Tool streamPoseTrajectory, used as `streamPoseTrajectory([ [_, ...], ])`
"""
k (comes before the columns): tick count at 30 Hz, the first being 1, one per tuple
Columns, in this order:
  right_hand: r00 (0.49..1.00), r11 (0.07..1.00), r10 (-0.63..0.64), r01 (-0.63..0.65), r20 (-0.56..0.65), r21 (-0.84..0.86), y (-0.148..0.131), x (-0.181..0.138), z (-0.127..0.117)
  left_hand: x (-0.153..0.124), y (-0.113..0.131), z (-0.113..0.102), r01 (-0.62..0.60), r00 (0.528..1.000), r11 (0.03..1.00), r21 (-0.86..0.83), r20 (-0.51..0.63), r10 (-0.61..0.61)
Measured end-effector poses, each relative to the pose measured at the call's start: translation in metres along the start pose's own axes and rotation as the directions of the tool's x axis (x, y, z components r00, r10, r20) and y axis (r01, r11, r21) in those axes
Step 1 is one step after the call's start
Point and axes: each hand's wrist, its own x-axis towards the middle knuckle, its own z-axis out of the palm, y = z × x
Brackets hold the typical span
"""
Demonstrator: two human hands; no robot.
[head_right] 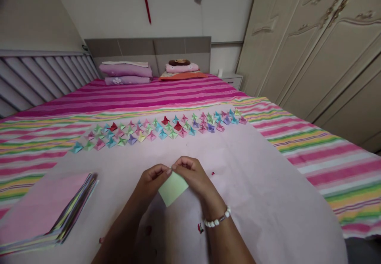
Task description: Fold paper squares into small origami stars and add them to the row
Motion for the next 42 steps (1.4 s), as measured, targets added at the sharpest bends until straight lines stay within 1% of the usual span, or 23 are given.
streamPoseTrajectory([
  [2,1.0,1.0,-0.007,0.007,0.015,-0.028,0.001,0.0,0.0,0.0,0.0,-0.001,0.002,1.0,1.0,0.005,0.01,-0.002],
  [4,1.0,0.999,-0.005,0.006,0.003,-0.033,0.001,0.0,0.0,0.001,0.0,-0.001,0.009,1.0,1.0,0.019,0.012,-0.009],
  [10,0.99,0.999,0.035,-0.035,-0.137,0.007,-0.002,0.002,-0.003,0.001,-0.002,-0.002,-0.019,1.0,0.998,0.056,0.0,0.019],
  [14,0.971,0.993,0.095,-0.075,-0.218,0.096,-0.003,0.004,-0.004,0.002,-0.001,-0.003,0.008,1.0,0.998,0.065,0.006,-0.009],
  [17,0.963,0.981,0.141,-0.104,-0.228,0.165,-0.003,0.003,-0.002,0.002,0.0,-0.004,-0.002,0.999,0.998,0.064,-0.033,0.004],
  [19,0.958,0.972,0.167,-0.12,-0.233,0.202,-0.003,0.004,-0.002,0.002,0.0,-0.004,-0.016,0.998,0.999,0.036,-0.06,0.018],
  [23,0.936,0.949,0.204,-0.118,-0.285,0.292,0.0,0.007,-0.004,0.002,0.001,-0.002,-0.015,0.996,0.999,-0.048,-0.084,0.011],
  [25,0.933,0.935,0.21,-0.106,-0.29,0.338,0.002,0.009,-0.005,0.0,0.002,-0.002,-0.01,0.998,0.997,-0.076,-0.061,0.005],
  [28,0.932,0.921,0.214,-0.092,-0.293,0.38,0.003,0.01,-0.005,-0.002,0.004,0.0,-0.022,1.0,0.994,-0.107,0.004,0.022],
  [36,0.929,0.92,0.233,-0.116,-0.287,0.373,0.002,0.008,-0.001,-0.002,0.003,0.001,-0.032,0.995,0.986,-0.161,0.085,0.046],
  [38,0.933,0.92,0.238,-0.127,-0.269,0.371,0.002,0.008,0.0,-0.001,0.001,0.002,-0.027,0.997,0.988,-0.153,0.067,0.037],
  [42,0.944,0.931,0.236,-0.152,-0.23,0.332,0.004,0.007,0.003,0.002,-0.003,0.002,-0.03,0.998,0.991,-0.129,-0.056,0.023],
])
